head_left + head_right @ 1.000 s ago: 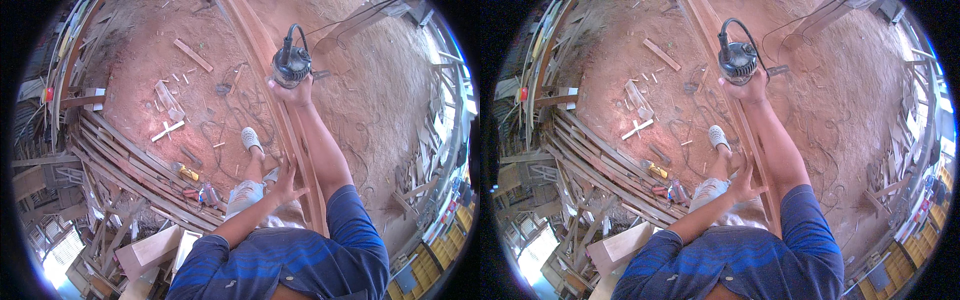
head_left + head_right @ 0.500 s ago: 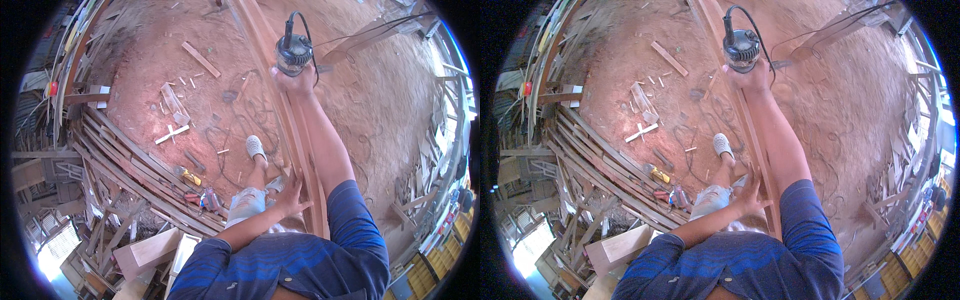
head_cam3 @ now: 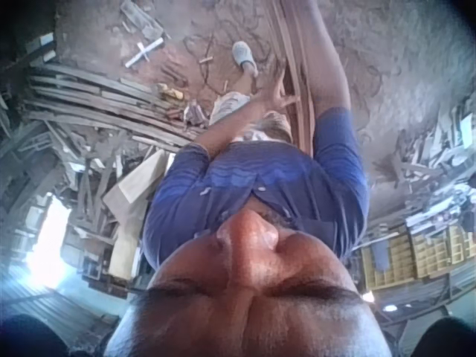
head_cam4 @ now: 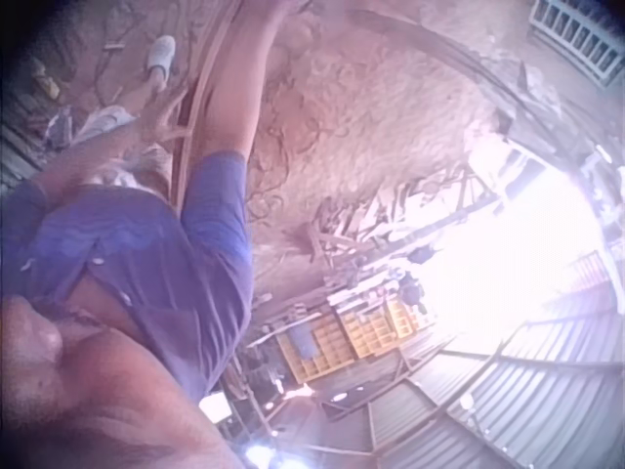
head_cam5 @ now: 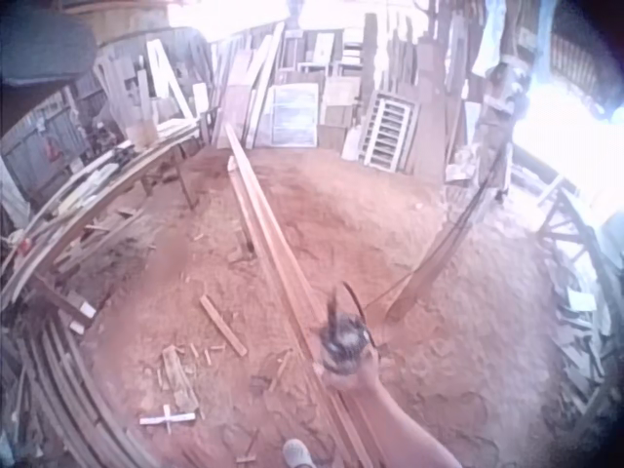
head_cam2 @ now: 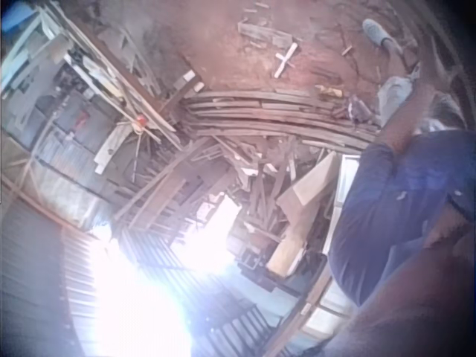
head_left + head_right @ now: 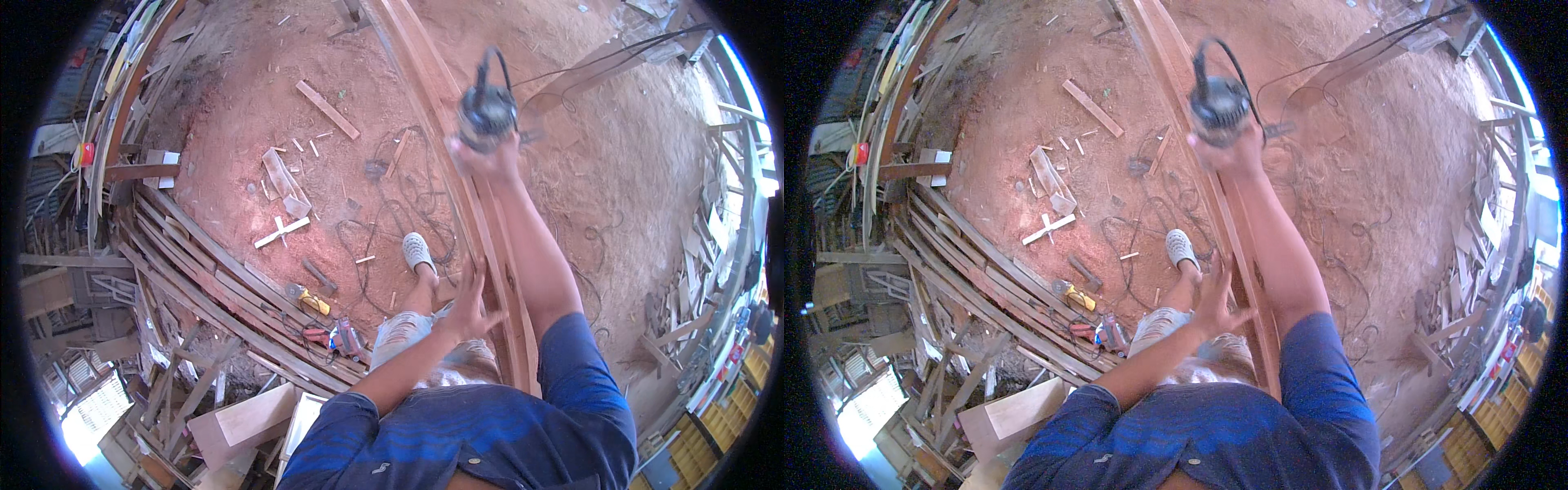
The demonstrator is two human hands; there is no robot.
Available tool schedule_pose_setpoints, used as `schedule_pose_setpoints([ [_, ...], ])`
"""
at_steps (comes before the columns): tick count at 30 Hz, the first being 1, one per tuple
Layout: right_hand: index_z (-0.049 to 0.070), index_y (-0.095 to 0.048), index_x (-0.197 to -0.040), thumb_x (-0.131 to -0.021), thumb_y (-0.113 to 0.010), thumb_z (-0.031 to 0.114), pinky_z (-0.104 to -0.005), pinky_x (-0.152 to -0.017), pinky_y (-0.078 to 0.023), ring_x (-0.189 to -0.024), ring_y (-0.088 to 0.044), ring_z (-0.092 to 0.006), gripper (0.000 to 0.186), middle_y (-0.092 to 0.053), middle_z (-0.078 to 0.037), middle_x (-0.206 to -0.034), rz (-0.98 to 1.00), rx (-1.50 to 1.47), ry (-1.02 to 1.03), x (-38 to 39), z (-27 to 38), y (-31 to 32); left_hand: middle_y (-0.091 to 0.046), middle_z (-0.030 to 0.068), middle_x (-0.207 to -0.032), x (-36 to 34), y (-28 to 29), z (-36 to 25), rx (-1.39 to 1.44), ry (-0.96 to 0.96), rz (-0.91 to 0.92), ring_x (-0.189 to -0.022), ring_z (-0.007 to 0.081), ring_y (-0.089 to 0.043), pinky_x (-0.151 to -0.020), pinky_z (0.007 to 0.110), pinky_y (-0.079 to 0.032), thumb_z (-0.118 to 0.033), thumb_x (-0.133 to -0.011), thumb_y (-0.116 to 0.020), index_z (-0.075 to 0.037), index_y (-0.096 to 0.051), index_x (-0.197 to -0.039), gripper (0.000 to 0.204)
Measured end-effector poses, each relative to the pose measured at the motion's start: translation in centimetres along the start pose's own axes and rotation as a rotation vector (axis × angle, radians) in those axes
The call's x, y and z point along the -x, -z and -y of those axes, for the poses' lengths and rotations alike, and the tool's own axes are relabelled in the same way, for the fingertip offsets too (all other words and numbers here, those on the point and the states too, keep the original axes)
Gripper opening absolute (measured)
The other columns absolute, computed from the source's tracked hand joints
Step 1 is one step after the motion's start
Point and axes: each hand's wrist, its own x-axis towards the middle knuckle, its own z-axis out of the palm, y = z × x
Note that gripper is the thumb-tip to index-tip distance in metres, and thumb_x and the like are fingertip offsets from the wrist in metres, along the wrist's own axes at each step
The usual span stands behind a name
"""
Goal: The person uses a hand router to shape the edge of a long wooden plank, then stops to use a wrench to adjust the router's bit.
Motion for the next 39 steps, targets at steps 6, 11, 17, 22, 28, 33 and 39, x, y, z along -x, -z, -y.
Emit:
schedule_pose_setpoints([
  [6,0.004,-0.066,-0.122,-0.072,-0.091,0.022,-0.04,-0.099,-0.052,-0.103,-0.07,-0.0205,0.058,-0.073,-0.006,-0.11,0.061,-0.111,-0.095,12.3,-3.7,4.4,0.011,0.0398,-0.169,-6.7,5.3,2.8,0.093,-0.041,-0.005,-0.161,0.0496,0.006,-0.132,0.052,-0.011,-0.048,-0.072,-0.094,0.002,0.011,-0.166,0.15],
  [11,0.007,-0.066,-0.125,-0.074,-0.092,0.028,-0.0411,-0.098,-0.052,-0.107,-0.068,-0.0214,0.061,-0.071,-0.005,-0.111,0.064,-0.17,-0.115,14.6,-2.0,4.7,0.013,0.0398,-0.169,-8.0,6.5,3.1,0.098,-0.049,0.033,-0.16,0.0492,0.011,-0.131,0.052,-0.008,-0.052,-0.07,-0.095,0.005,0.01,-0.166,0.153],
  [17,0.004,-0.068,-0.121,-0.07,-0.093,0.024,-0.037,-0.092,-0.055,-0.098,-0.07,-0.0181,0.061,-0.074,-0.005,-0.105,0.042,-0.152,-0.053,9.0,-3.6,2.0,0.017,0.04,-0.168,-8.0,6.3,2.9,0.094,-0.051,0.046,-0.158,0.0515,0.017,-0.13,0.056,-0.007,-0.052,-0.072,-0.095,-0.002,0.008,-0.168,0.149],
  [22,-0.001,-0.067,-0.12,-0.065,-0.091,0.01,-0.0339,-0.09,-0.058,-0.097,-0.071,-0.016,0.061,-0.075,-0.007,-0.109,-0.012,-0.223,-0.045,2.5,-2.0,0.0,0.014,0.0447,-0.166,-8.3,6.9,1.7,0.024,-0.037,0.06,-0.157,0.0595,0.007,-0.128,0.059,-0.019,-0.049,-0.073,-0.094,-0.003,0.006,-0.169,0.146],
  [28,-0.003,-0.067,-0.124,-0.066,-0.09,0.009,-0.033,-0.091,-0.058,-0.098,-0.072,-0.0168,0.064,-0.075,-0.008,-0.112,-0.002,-0.231,0.053,-4.1,-0.9,-2.4,0.014,0.0445,-0.166,-7.9,6.4,2.0,0.018,-0.014,0.053,-0.156,0.0607,0.006,-0.128,0.059,-0.02,-0.046,-0.073,-0.094,-0.006,0.008,-0.169,0.145],
  [33,0.0,-0.072,-0.113,-0.064,-0.088,0.014,-0.0339,-0.095,-0.055,-0.101,-0.07,-0.0185,0.054,-0.075,-0.007,-0.109,-0.024,-0.242,0.082,-7.4,-1.7,-3.8,0.017,0.0414,-0.167,-7.9,6.2,2.0,0.01,-0.051,0.037,-0.157,0.0596,0.009,-0.127,0.063,-0.018,-0.044,-0.074,-0.093,-0.012,0.013,-0.169,0.146],
  [39,-0.001,-0.07,-0.115,-0.071,-0.087,0.008,-0.0335,-0.093,-0.055,-0.101,-0.069,-0.0159,0.048,-0.074,-0.005,-0.109,0.017,-0.421,0.036,-10.3,-0.8,-5.3,0.022,0.0398,-0.167,-7.7,5.8,2.8,0.026,0.007,0.099,-0.157,0.0561,0.017,-0.127,0.066,-0.01,-0.052,-0.076,-0.09,-0.013,0.017,-0.168,0.147],
])
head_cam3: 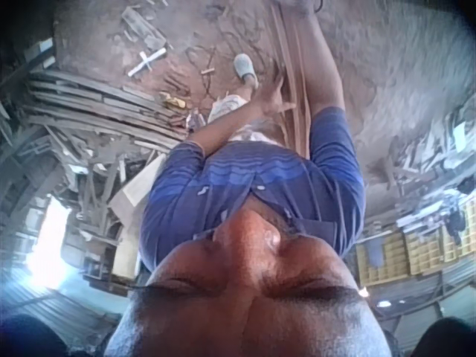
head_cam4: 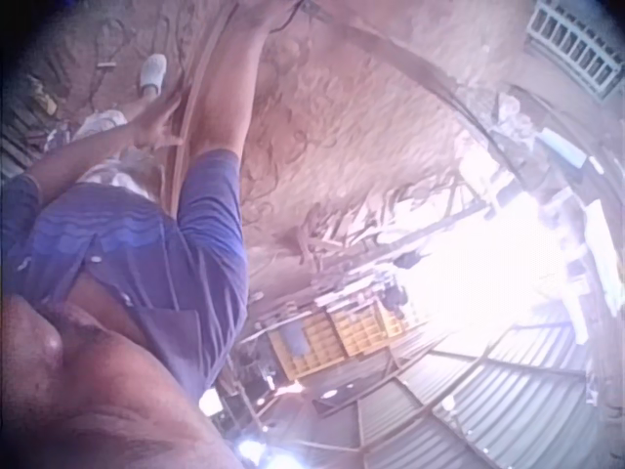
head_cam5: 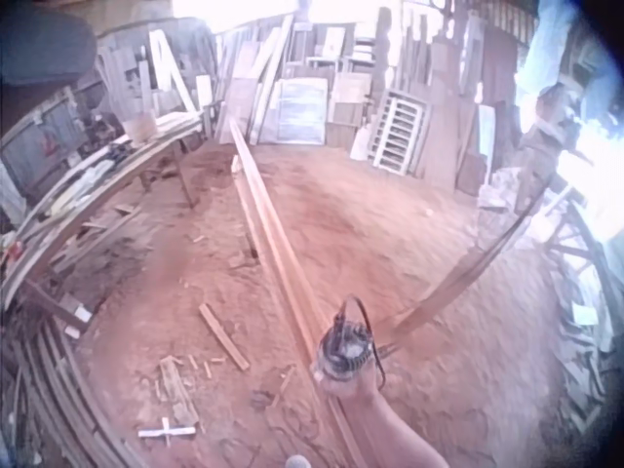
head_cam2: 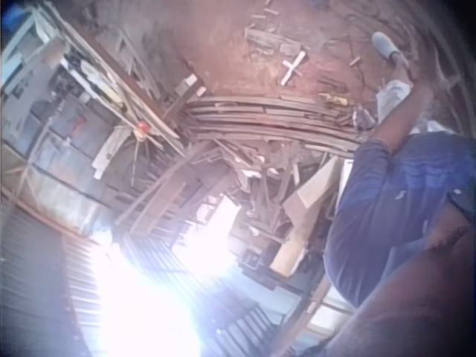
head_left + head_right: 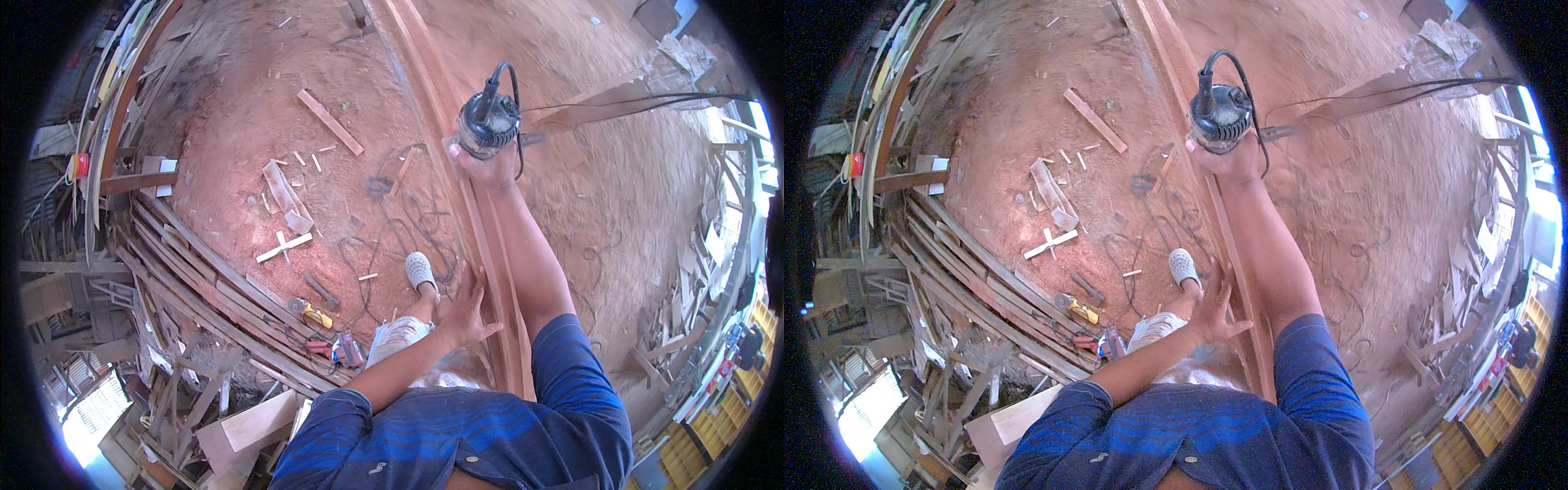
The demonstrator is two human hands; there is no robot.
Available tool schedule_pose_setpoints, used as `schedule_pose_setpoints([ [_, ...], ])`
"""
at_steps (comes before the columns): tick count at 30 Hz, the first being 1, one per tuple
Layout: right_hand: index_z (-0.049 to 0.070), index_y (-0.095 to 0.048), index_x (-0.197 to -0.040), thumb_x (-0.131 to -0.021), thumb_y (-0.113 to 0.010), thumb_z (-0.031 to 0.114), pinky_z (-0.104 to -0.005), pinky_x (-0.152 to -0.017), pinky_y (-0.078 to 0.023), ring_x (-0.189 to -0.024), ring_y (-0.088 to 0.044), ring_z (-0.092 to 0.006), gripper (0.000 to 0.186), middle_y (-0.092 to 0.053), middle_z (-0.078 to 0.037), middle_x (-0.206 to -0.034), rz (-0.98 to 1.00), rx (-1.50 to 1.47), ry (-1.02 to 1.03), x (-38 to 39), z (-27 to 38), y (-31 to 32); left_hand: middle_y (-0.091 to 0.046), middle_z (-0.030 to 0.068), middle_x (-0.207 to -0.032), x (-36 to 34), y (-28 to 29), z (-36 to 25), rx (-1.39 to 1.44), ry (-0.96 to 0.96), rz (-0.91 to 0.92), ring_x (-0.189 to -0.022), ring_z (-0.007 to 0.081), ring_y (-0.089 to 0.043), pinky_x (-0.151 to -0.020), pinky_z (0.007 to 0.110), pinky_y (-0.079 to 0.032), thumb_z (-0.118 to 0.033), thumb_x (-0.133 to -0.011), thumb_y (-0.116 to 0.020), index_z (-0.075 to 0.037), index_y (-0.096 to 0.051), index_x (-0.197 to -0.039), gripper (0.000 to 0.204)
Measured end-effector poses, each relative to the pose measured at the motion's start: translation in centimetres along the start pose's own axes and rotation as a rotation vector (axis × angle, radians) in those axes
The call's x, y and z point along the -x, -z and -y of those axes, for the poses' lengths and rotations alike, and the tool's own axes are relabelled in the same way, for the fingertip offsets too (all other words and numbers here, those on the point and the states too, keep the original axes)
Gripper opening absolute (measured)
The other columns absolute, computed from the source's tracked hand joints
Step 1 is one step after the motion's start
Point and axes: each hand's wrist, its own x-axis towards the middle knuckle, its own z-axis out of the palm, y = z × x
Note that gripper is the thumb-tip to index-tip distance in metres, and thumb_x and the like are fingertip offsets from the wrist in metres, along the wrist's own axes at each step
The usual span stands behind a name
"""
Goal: The person uses a hand router to shape the edge of a long wooden plank, then stops to use a wrench to adjust the router's bit.
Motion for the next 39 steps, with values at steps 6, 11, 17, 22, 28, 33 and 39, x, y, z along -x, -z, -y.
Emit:
schedule_pose_setpoints([
  [6,0.002,-0.073,-0.113,-0.068,-0.091,0.013,-0.0319,-0.089,-0.057,-0.097,-0.071,-0.0135,0.05,-0.077,-0.004,-0.107,-0.029,0.342,0.004,-2.9,-1.6,-0.3,0.021,0.0399,-0.167,0.1,0.2,-0.3,0.007,0.014,0.022,-0.158,0.0558,0.016,-0.127,0.066,-0.013,-0.055,-0.078,-0.088,-0.014,0.019,-0.168,0.145],
  [11,0.004,-0.075,-0.111,-0.069,-0.091,0.019,-0.0323,-0.088,-0.057,-0.095,-0.072,-0.0132,0.048,-0.079,-0.005,-0.105,0.007,0.519,-0.113,-5.2,-3.2,-0.6,0.019,0.0406,-0.167,0.2,0.3,-0.6,-0.007,0.005,0.008,-0.158,0.0558,0.015,-0.127,0.066,-0.014,-0.053,-0.079,-0.088,-0.014,0.019,-0.168,0.145],
  [17,0.005,-0.076,-0.11,-0.068,-0.093,0.027,-0.0347,-0.089,-0.057,-0.096,-0.073,-0.0161,0.05,-0.079,-0.006,-0.102,-0.04,0.466,-0.128,-7.2,-3.7,-1.2,0.016,0.0413,-0.168,0.1,-0.1,-0.4,-0.019,-0.036,-0.034,-0.158,0.0562,0.013,-0.128,0.064,-0.012,-0.052,-0.077,-0.089,-0.012,0.016,-0.169,0.145],
  [22,0.005,-0.073,-0.113,-0.068,-0.093,0.025,-0.036,-0.092,-0.056,-0.098,-0.071,-0.0183,0.054,-0.077,-0.005,-0.105,-0.002,0.375,-0.04,-3.4,-2.7,0.9,0.01,0.0427,-0.168,-0.7,1.3,-0.7,-0.11,-0.002,-0.038,-0.158,0.0573,0.009,-0.128,0.063,-0.01,-0.05,-0.074,-0.091,-0.006,0.01,-0.169,0.146],
  [28,0.006,-0.073,-0.112,-0.072,-0.09,0.021,-0.0356,-0.094,-0.056,-0.093,-0.072,-0.0181,0.046,-0.076,-0.004,-0.103,-0.02,0.315,-0.017,5.1,2.0,1.9,0.006,0.0422,-0.169,-7.9,8.7,2.2,-0.105,-0.033,-0.179,-0.16,0.0531,0.006,-0.131,0.058,-0.006,-0.054,-0.067,-0.095,0.008,0.006,-0.165,0.154],
  [33,0.004,-0.073,-0.11,-0.07,-0.088,0.013,-0.0371,-0.094,-0.056,-0.097,-0.074,-0.0192,0.043,-0.077,-0.004,-0.105,0.027,0.272,-0.082,6.8,1.4,2.8,0.006,0.0423,-0.169,-12.3,12.9,3.0,-0.092,-0.081,-0.162,-0.16,0.0531,0.006,-0.131,0.055,-0.007,-0.058,-0.064,-0.095,0.012,0.004,-0.163,0.157],
  [39,0.003,-0.07,-0.12,-0.066,-0.089,0.013,-0.0373,-0.099,-0.055,-0.104,-0.073,-0.0191,0.058,-0.077,-0.006,-0.109,-0.018,0.356,0.028,2.7,-1.6,2.3,0.011,0.0397,-0.17,-13.8,13.2,3.3,-0.134,-0.112,-0.071,-0.16,0.0515,0.012,-0.131,0.055,-0.003,-0.062,-0.068,-0.093,0.008,0.006,-0.165,0.155],
])
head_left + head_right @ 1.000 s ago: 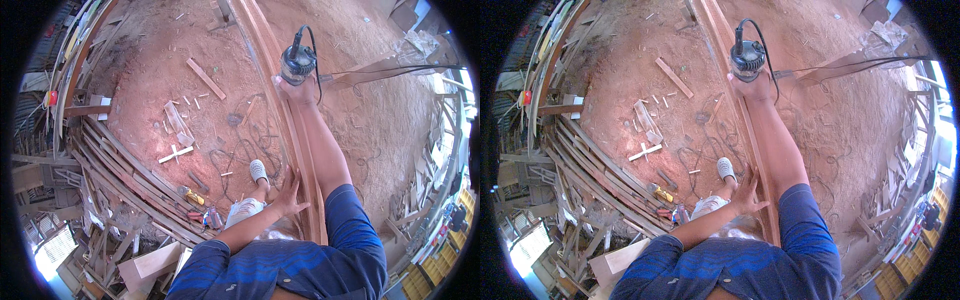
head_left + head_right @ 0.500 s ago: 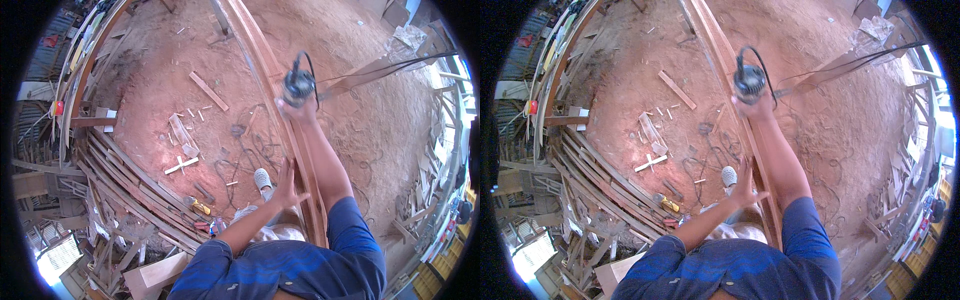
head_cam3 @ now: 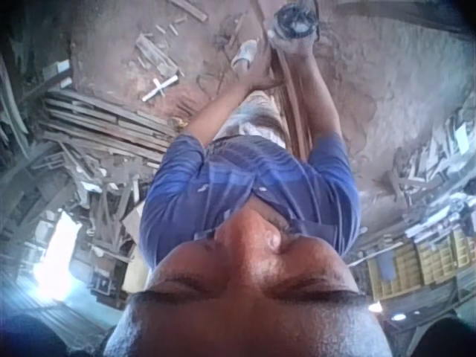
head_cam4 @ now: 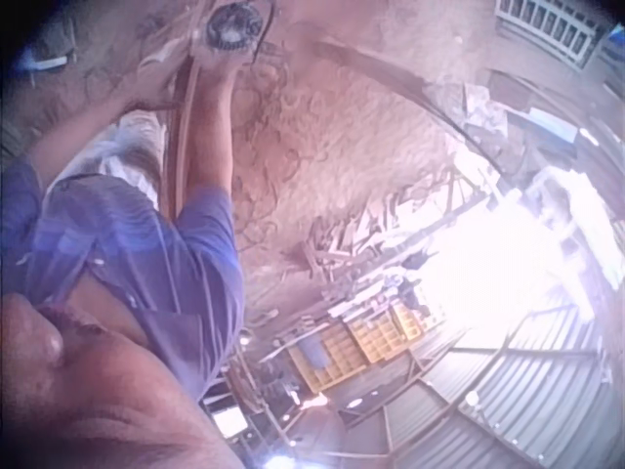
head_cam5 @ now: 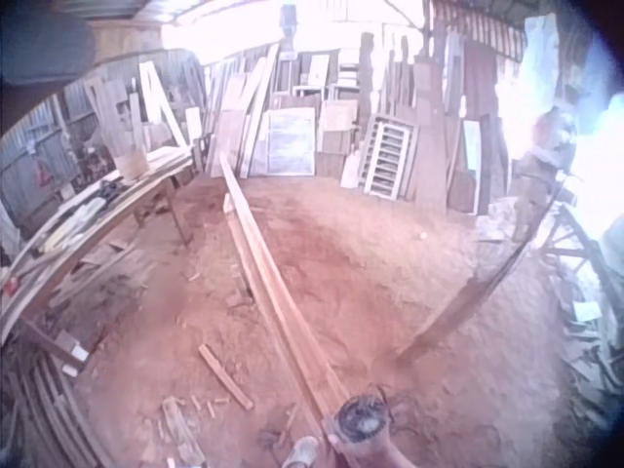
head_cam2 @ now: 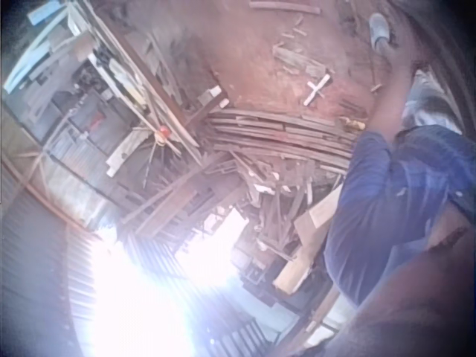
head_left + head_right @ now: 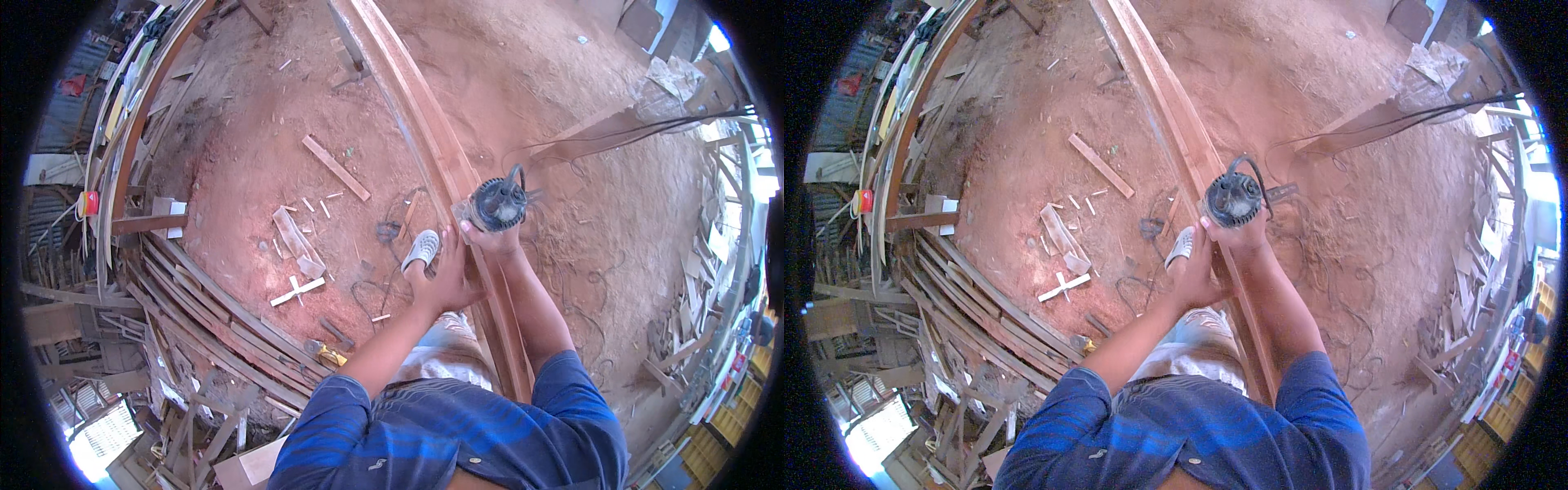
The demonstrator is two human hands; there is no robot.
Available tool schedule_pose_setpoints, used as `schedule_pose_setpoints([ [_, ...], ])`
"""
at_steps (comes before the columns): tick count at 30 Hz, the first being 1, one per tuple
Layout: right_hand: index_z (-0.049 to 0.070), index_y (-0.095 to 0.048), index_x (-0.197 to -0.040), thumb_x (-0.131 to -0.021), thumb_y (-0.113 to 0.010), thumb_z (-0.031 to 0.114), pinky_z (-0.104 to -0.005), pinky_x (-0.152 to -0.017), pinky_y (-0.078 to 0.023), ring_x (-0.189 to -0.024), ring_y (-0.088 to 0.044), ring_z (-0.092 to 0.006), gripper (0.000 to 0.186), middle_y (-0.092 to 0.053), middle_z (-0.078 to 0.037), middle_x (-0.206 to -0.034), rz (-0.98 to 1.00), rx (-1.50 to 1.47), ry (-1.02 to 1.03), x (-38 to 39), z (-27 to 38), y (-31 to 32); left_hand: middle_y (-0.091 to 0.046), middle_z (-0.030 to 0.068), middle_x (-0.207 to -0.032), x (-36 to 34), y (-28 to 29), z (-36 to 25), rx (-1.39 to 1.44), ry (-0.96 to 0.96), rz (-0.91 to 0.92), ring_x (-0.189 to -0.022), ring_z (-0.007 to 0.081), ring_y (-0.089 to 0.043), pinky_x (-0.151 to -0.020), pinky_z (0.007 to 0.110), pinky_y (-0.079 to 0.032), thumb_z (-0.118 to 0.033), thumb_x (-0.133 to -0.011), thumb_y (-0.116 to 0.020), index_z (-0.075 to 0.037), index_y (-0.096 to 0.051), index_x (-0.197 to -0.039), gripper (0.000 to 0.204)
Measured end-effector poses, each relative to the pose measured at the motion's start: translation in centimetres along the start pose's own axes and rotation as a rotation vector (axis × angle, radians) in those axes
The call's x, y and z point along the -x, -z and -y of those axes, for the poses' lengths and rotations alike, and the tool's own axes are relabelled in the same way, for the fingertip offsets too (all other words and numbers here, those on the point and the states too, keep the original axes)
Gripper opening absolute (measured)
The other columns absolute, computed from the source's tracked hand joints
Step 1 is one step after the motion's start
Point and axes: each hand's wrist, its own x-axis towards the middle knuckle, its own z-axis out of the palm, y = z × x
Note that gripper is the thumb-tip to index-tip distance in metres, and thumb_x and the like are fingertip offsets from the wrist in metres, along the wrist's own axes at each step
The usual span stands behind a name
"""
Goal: The person uses a hand router to shape the edge of a long wooden plank, then stops to use a wrench to adjust the router's bit.
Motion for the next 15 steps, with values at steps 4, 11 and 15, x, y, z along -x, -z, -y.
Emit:
schedule_pose_setpoints([
  [4,0.006,-0.072,-0.12,-0.065,-0.089,0.016,-0.0362,-0.101,-0.055,-0.105,-0.073,-0.0186,0.059,-0.078,-0.005,-0.111,0.0,0.13,0.062,-4.8,-1.5,-1.6,0.011,0.0403,-0.169,-0.2,0.3,-0.7,-0.044,-0.003,0.031,-0.159,0.055,0.011,-0.129,0.061,-0.004,-0.064,-0.07,-0.09,0.007,0.005,-0.166,0.152],
  [11,0.006,-0.074,-0.115,-0.066,-0.088,0.018,-0.0368,-0.098,-0.055,-0.102,-0.073,-0.0204,0.052,-0.078,-0.005,-0.108,0.03,-0.03,-0.074,-11.0,0.0,-4.0,0.011,0.0393,-0.17,0.1,0.2,-1.1,-0.022,-0.057,-0.025,-0.157,0.0585,0.013,-0.127,0.067,-0.005,-0.061,-0.072,-0.09,0.004,0.007,-0.167,0.151],
  [15,0.004,-0.073,-0.114,-0.068,-0.086,0.014,-0.0364,-0.095,-0.055,-0.1,-0.073,-0.0222,0.049,-0.077,-0.007,-0.105,0.102,0.072,0.016,-13.2,-0.4,-4.7,0.013,0.0385,-0.17,0.3,-0.4,-0.9,0.013,-0.014,-0.037,-0.157,0.0574,0.014,-0.127,0.067,-0.005,-0.059,-0.072,-0.09,0.004,0.008,-0.167,0.15],
])
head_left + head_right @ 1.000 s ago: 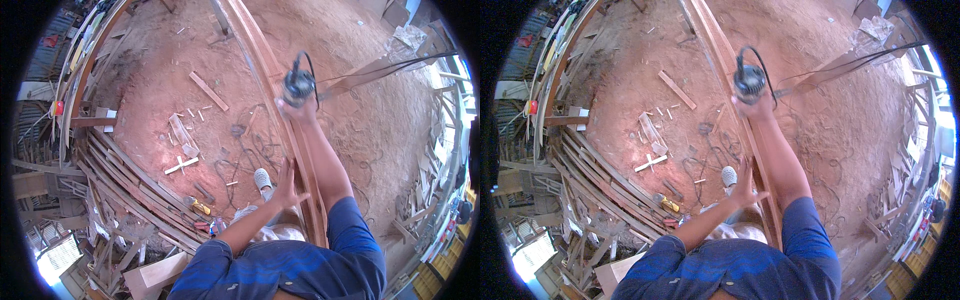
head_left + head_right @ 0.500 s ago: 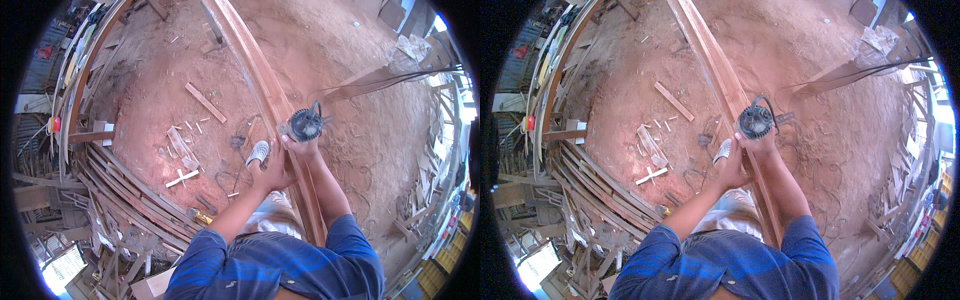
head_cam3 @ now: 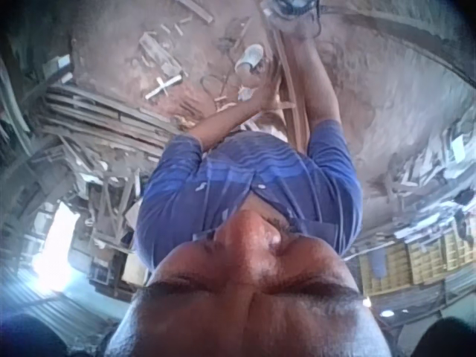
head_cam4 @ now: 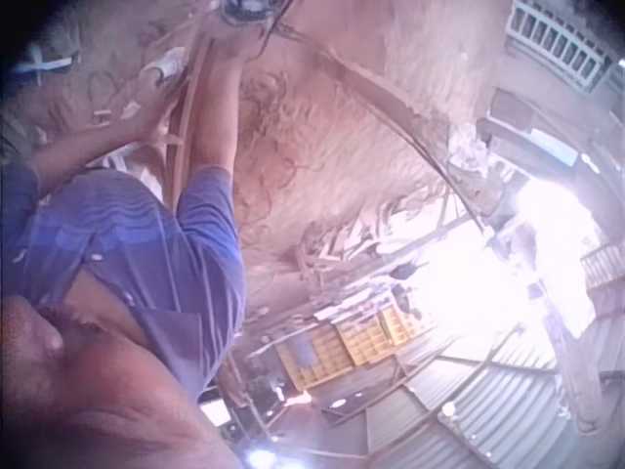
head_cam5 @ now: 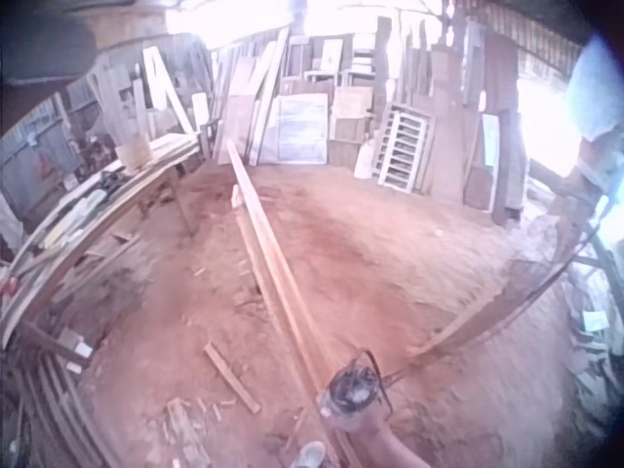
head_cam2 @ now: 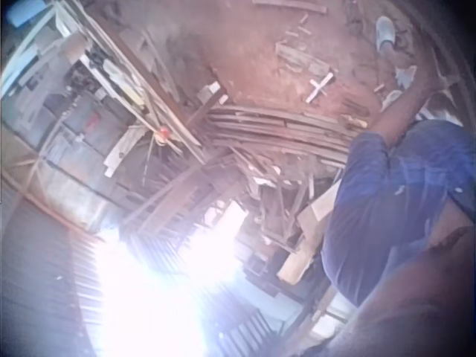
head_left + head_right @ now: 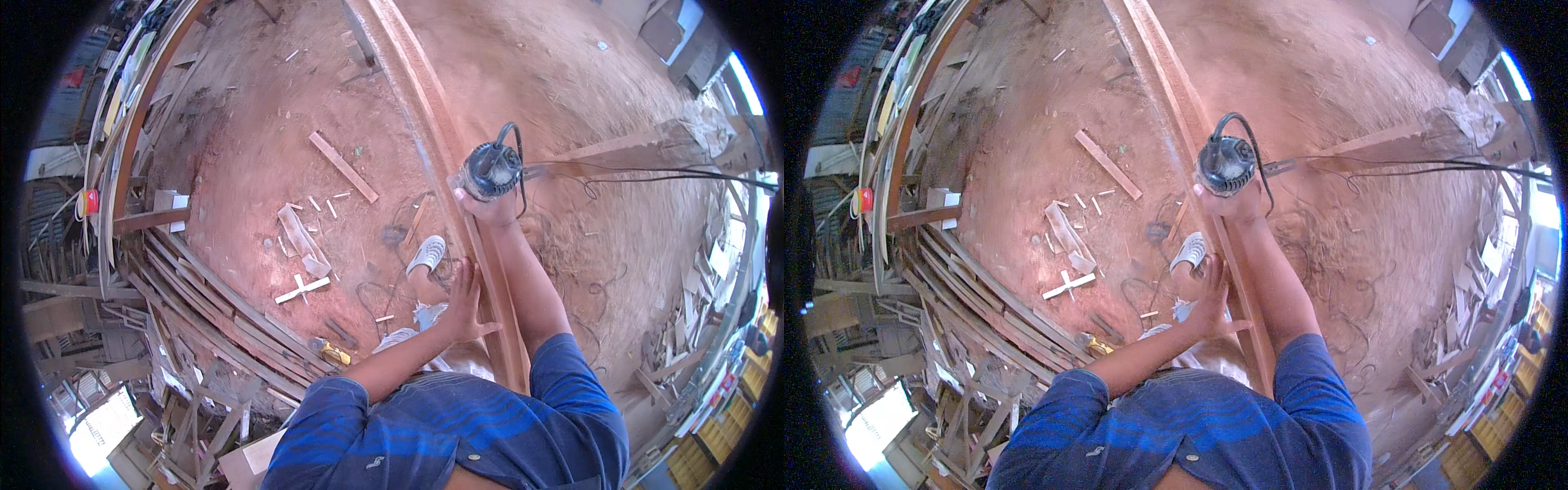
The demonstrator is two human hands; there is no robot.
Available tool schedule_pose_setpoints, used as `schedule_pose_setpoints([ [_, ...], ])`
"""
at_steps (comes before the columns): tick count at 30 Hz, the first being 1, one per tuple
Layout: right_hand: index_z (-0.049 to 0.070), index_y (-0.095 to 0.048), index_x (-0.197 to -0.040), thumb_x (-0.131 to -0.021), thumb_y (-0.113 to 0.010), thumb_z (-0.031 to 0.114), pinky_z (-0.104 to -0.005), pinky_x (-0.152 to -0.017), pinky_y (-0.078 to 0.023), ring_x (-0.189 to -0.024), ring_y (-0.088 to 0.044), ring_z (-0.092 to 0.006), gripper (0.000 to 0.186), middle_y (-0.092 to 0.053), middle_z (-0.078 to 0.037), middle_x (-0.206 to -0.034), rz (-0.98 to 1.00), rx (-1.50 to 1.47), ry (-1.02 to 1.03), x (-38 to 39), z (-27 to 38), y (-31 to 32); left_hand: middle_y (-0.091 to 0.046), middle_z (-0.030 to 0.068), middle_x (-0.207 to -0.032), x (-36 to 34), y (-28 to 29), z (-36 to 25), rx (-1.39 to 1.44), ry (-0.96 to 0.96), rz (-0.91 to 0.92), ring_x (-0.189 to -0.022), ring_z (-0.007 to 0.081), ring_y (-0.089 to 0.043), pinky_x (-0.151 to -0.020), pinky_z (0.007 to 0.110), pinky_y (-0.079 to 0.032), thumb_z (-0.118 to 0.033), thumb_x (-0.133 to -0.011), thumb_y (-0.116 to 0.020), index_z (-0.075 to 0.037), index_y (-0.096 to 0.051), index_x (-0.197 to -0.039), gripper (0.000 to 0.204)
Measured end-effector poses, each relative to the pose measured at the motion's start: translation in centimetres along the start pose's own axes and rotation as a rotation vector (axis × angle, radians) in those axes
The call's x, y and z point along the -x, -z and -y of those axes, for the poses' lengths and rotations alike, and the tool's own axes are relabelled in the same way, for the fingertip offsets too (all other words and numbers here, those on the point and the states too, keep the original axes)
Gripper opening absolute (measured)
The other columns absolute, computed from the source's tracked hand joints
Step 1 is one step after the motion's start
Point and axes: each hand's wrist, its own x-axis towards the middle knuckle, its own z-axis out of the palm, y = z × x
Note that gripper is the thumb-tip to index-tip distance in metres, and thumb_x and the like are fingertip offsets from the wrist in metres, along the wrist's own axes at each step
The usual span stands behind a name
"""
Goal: The person uses a hand router to shape the edge of a long wooden plank, then stops to use a wrench to adjust the router's bit.
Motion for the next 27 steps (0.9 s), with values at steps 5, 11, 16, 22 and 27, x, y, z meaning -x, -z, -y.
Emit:
schedule_pose_setpoints([
  [5,0.003,-0.07,-0.11,-0.072,-0.087,0.012,-0.0371,-0.097,-0.054,-0.102,-0.071,-0.0216,0.042,-0.075,-0.006,-0.102,-0.002,-0.049,0.018,-3.0,-0.6,-0.8,0.016,0.0357,-0.171,-0.1,0.3,-0.3,-0.02,0.073,0.078,-0.158,0.0534,0.017,-0.127,0.067,-0.001,-0.065,-0.074,-0.087,-0.002,0.012,-0.168,0.15],
  [11,0.005,-0.073,-0.113,-0.071,-0.091,0.017,-0.036,-0.094,-0.057,-0.099,-0.073,-0.0203,0.047,-0.077,-0.007,-0.106,-0.078,-0.099,-0.019,-5.8,-2.5,-2.3,0.018,0.0353,-0.171,-0.3,0.7,-0.9,-0.02,0.134,0.148,-0.159,0.0515,0.019,-0.128,0.066,-0.003,-0.062,-0.073,-0.087,-0.005,0.016,-0.167,0.151],
  [16,0.008,-0.074,-0.114,-0.07,-0.093,0.026,-0.0352,-0.089,-0.059,-0.097,-0.076,-0.0205,0.05,-0.079,-0.007,-0.105,-0.097,-0.027,0.026,-8.4,-2.8,-3.3,0.018,0.0352,-0.17,-0.3,1.0,-1.1,-0.021,0.157,0.159,-0.159,0.0515,0.018,-0.128,0.066,-0.004,-0.061,-0.072,-0.088,-0.006,0.017,-0.167,0.152],
  [22,0.007,-0.074,-0.112,-0.068,-0.094,0.028,-0.0357,-0.089,-0.06,-0.096,-0.076,-0.0206,0.053,-0.079,-0.008,-0.104,-0.155,0.008,0.05,-11.3,-4.3,-4.6,0.017,0.0369,-0.17,-0.5,1.3,-1.4,-0.043,0.152,0.162,-0.159,0.052,0.018,-0.127,0.067,-0.004,-0.06,-0.072,-0.088,-0.003,0.015,-0.167,0.151],
  [27,0.006,-0.074,-0.113,-0.069,-0.093,0.029,-0.0357,-0.088,-0.06,-0.096,-0.075,-0.0197,0.053,-0.079,-0.008,-0.105,-0.129,0.027,0.024,-14.1,-5.0,-5.4,0.016,0.0385,-0.169,-0.3,1.3,-1.5,-0.06,0.154,0.177,-0.159,0.0528,0.017,-0.127,0.068,-0.004,-0.061,-0.074,-0.086,0.001,0.014,-0.166,0.15],
])
